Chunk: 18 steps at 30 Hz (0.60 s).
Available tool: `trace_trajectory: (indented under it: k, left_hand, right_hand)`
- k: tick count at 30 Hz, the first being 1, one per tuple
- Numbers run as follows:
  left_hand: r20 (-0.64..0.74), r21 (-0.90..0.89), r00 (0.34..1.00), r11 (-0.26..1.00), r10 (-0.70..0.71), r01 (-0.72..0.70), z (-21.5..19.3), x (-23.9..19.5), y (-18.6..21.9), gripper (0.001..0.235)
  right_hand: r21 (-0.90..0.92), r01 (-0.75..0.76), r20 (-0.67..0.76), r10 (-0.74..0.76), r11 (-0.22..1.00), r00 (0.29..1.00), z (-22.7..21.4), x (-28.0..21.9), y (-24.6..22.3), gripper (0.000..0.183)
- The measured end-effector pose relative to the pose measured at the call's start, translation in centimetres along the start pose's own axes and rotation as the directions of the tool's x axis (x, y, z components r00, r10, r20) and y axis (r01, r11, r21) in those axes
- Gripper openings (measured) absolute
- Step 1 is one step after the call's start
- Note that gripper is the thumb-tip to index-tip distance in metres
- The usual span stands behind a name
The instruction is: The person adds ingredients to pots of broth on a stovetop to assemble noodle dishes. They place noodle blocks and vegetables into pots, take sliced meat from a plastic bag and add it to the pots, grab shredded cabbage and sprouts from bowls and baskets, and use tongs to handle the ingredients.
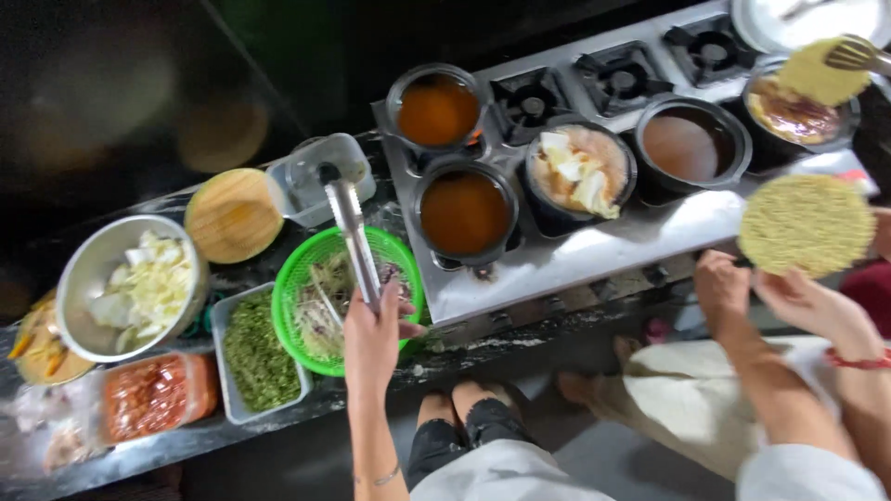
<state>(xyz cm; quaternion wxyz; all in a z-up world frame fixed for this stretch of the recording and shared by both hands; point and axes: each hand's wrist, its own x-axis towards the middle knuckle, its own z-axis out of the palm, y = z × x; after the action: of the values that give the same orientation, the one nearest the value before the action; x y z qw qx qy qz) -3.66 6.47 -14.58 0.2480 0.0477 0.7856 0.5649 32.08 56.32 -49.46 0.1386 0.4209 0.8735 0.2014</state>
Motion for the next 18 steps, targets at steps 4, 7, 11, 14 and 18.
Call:
trace_trajectory:
  k: [4,7,11,14,18]
  left_hand:
    - [0.022,-0.071,0.999,0.997,0.026,-0.025,0.4,0.1,-0.9,0.039]
    - [0.020,-0.043,0.998,0.998,0.052,-0.051,1.0,0.2,-1.0,0.039]
    - [0.059,-0.023,0.997,0.999,0.043,-0.042,1.3,-1.4,-0.1,0.038]
    - [0.098,-0.105,0.994,0.994,0.037,-0.026,0.9,-1.6,-0.4,0.039]
    - [0.173,-0.178,0.985,0.984,0.005,0.027,1.2,-1.1,-4.1,0.043]
  right_hand:
    - [-0.488,0.105,-0.237,-0.247,0.866,0.940,2.5,0.1,1.5,0.030]
    - [-0.557,0.165,-0.159,-0.299,0.814,0.941,0.6,1.7,1.6,0.045]
    - [-0.550,0.117,-0.130,-0.223,0.827,0.966,-4.1,-1.3,0.3,0.046]
    - [-0.387,0.060,0.018,-0.057,0.920,0.998,-8.3,-3.7,-2.3,0.049]
    - [0.070,0.453,0.202,-0.457,0.889,0.866,-6.8,-8.9,-9.6,0.027]
